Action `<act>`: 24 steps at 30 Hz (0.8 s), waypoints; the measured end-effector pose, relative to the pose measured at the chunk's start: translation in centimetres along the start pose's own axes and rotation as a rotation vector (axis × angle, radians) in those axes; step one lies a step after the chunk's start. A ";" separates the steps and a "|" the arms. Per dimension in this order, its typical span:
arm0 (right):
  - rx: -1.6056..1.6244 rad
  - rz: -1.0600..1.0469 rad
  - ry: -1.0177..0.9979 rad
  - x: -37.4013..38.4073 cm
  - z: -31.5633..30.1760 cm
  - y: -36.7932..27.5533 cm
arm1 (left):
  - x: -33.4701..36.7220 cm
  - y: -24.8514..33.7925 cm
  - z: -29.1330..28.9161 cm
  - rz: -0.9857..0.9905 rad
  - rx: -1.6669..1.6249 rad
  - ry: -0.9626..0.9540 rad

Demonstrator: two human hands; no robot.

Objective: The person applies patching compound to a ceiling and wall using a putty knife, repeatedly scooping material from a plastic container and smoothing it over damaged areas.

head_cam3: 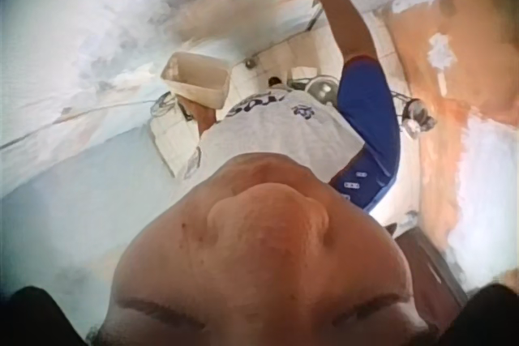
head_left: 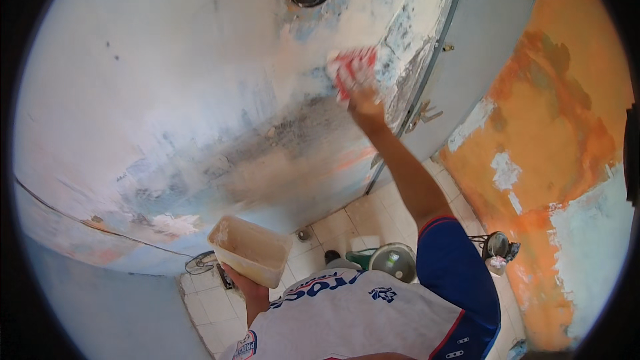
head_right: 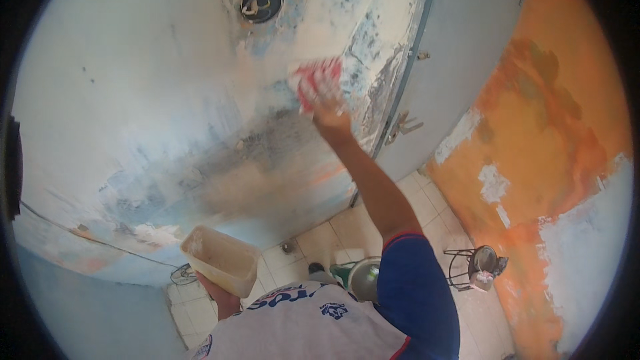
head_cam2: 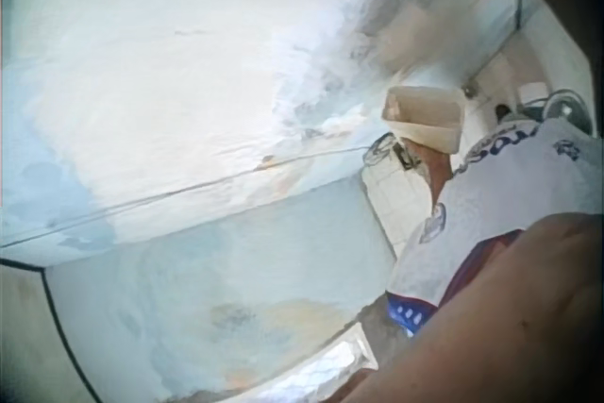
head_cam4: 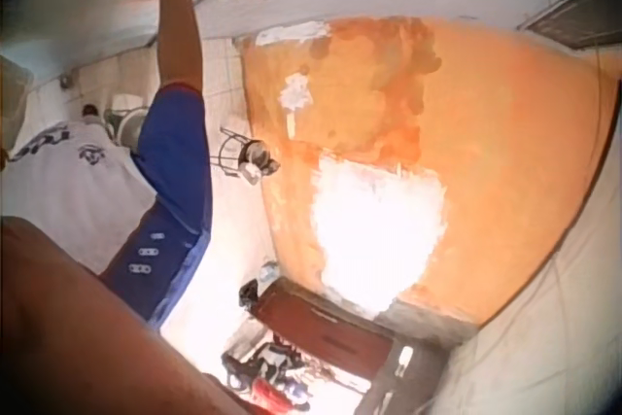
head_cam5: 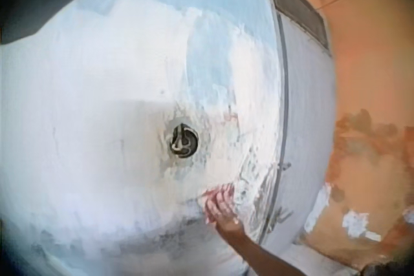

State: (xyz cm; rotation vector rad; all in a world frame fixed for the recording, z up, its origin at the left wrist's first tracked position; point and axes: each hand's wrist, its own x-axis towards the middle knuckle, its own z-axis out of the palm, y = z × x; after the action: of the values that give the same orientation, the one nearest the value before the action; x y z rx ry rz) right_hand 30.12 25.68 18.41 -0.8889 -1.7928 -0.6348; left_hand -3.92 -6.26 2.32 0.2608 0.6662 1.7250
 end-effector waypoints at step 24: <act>0.147 0.638 -0.230 -17.1 -0.7 -0.4 | -6.8 4.0 -3.8 -0.042 0.059 0.125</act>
State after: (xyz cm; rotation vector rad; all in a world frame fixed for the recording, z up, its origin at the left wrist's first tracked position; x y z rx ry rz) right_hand 34.20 20.12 2.77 -1.3835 -1.5933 0.0093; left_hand -7.34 -14.29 2.64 0.1802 0.8096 1.6928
